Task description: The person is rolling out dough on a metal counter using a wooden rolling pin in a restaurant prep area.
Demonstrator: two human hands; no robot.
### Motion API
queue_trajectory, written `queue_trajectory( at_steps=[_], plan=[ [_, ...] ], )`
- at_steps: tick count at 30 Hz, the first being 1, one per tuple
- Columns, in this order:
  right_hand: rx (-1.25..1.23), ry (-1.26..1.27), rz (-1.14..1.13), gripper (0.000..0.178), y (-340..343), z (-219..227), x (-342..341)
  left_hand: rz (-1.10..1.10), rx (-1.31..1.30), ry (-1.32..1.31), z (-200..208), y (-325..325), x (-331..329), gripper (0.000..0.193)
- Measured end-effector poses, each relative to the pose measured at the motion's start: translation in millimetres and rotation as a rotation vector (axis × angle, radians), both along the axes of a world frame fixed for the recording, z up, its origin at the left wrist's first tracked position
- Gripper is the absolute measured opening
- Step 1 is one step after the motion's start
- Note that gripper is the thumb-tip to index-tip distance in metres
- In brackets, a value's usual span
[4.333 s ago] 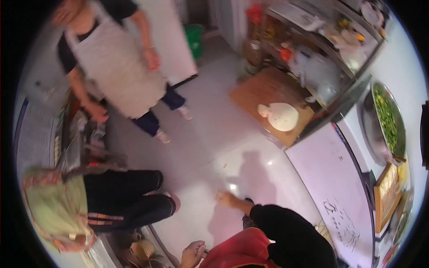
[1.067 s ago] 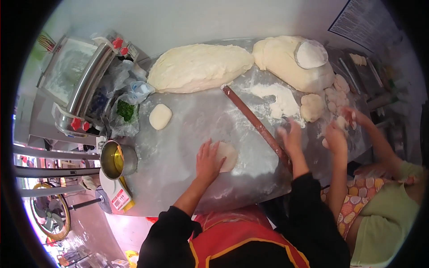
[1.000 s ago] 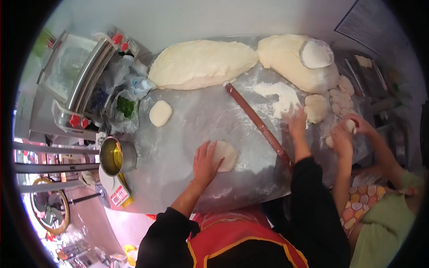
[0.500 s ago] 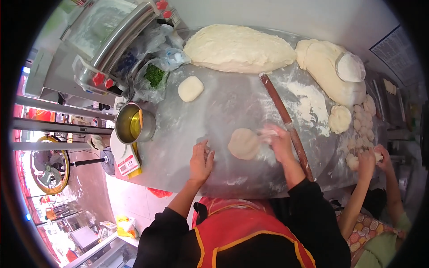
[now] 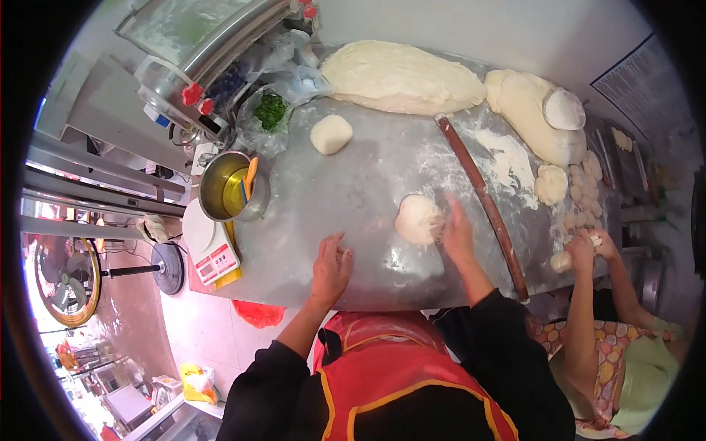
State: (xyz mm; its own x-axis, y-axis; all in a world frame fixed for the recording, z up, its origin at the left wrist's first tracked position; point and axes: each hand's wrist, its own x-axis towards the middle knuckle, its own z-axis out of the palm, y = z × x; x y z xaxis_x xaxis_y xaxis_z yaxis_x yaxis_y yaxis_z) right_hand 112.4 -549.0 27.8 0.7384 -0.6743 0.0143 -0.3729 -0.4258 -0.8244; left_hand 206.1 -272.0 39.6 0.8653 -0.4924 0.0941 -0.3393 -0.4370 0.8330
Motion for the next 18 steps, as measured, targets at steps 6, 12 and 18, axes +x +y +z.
queue_trajectory(
  at_steps=[6, 12, 18],
  plan=[
    [-0.707, 0.298, 0.3, 0.061, 68.4, -11.0, 25.0, -0.059, 0.025, 0.047, 3.8, -12.3, -7.3, 0.037],
    [-0.321, -0.02, 0.167, 0.065, 32.0, -31.0, -17.8, -0.213, 0.256, -0.145, -23.4, -60.7, -31.5, 0.049],
    [-0.587, 0.314, -0.246, 0.048, -84.7, -9.7, -100.4, -0.283, 0.417, -0.373, -33.3, -142.6, -51.4, 0.068]
  ],
)
